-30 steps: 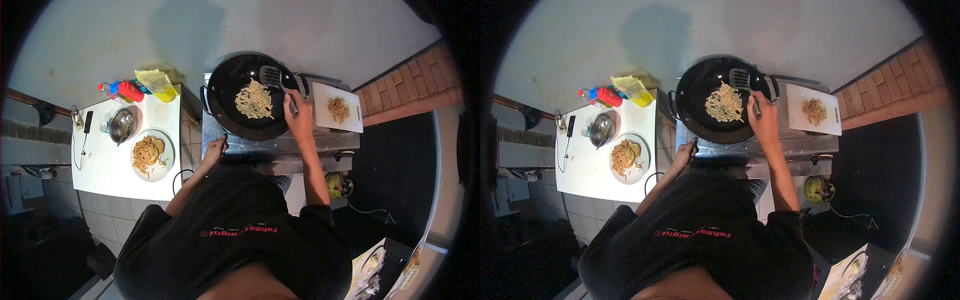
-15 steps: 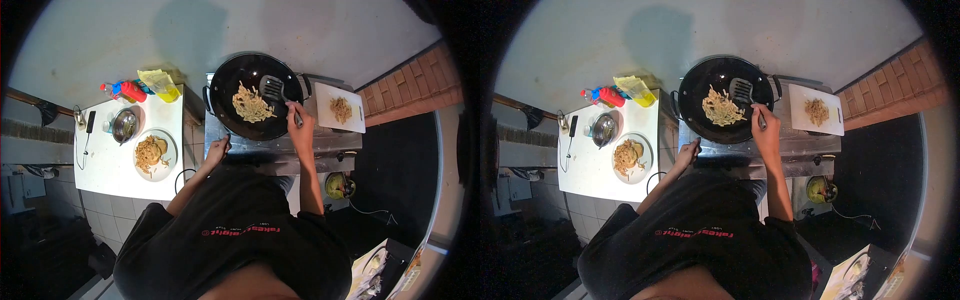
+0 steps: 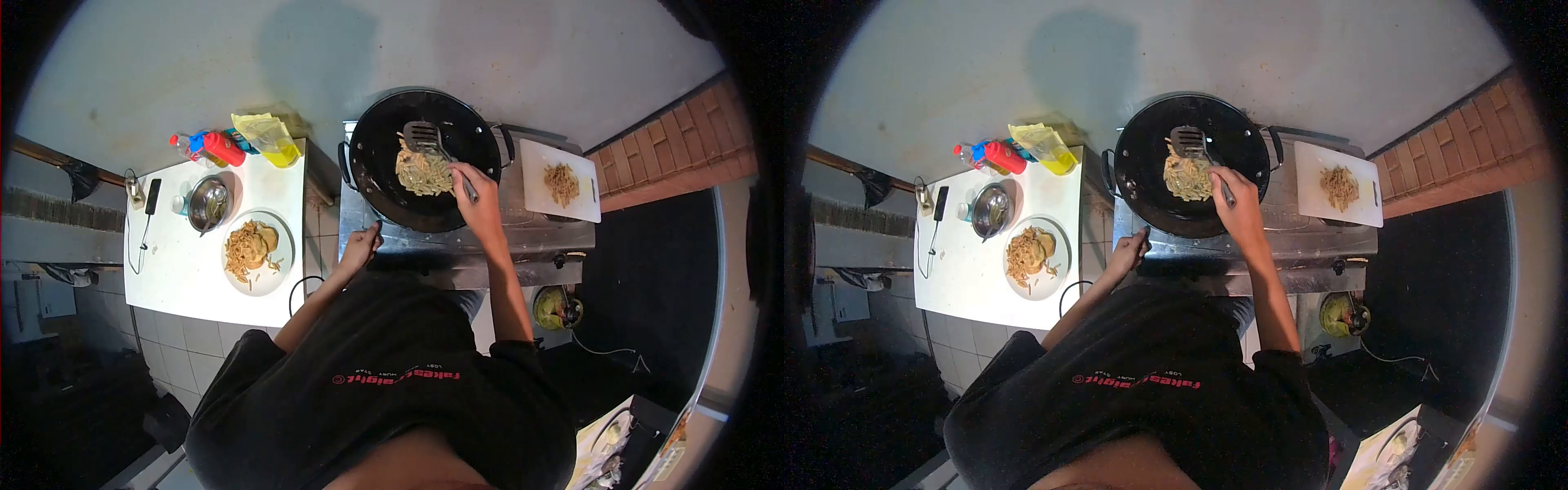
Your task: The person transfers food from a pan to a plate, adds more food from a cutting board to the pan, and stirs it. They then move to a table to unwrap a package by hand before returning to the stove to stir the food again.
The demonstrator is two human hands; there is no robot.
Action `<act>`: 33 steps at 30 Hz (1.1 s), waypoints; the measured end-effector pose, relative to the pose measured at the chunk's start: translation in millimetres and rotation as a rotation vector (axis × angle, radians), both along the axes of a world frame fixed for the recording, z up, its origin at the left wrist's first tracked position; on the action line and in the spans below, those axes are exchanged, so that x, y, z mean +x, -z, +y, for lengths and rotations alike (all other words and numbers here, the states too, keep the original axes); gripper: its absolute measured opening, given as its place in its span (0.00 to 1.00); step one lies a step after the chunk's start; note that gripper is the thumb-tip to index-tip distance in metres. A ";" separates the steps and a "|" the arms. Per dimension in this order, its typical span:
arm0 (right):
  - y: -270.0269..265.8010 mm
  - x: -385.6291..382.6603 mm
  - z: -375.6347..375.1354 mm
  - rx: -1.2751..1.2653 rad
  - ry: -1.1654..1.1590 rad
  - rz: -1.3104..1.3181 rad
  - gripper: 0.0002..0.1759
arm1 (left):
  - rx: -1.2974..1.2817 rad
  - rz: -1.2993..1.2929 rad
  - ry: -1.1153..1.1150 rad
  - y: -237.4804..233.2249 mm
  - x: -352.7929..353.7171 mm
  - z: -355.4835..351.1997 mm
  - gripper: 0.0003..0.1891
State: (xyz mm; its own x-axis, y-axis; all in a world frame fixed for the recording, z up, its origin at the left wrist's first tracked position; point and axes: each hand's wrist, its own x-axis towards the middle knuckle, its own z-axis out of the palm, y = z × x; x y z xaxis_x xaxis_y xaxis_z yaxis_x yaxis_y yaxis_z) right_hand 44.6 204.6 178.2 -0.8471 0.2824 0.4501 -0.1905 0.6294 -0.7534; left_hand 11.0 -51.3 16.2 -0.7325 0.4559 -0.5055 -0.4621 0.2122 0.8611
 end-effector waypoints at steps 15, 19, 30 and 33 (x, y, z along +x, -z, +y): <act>-17.0 -8.3 33.0 0.148 -0.196 -0.125 0.07 | 0.010 0.036 -0.015 5.2 0.6 0.0 0.34; -28.6 3.6 32.6 0.108 -0.130 -0.118 0.07 | 0.035 0.020 -0.017 9.5 0.7 -0.6 0.34; -44.4 34.9 30.4 0.118 0.159 -0.135 0.08 | 0.044 0.028 -0.014 3.7 1.2 -0.6 0.34; -71.6 49.3 29.3 0.133 0.055 -0.177 0.07 | 0.038 0.003 -0.016 5.3 0.5 -0.2 0.34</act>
State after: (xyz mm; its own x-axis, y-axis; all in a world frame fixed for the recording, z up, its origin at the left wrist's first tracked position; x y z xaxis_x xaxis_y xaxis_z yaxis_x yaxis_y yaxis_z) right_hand 93.9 233.9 249.8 -0.9011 0.2787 0.3323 -0.0253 0.7310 -0.6819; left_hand 11.5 -51.5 10.9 -0.7417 0.4629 -0.4855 -0.4625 0.1713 0.8699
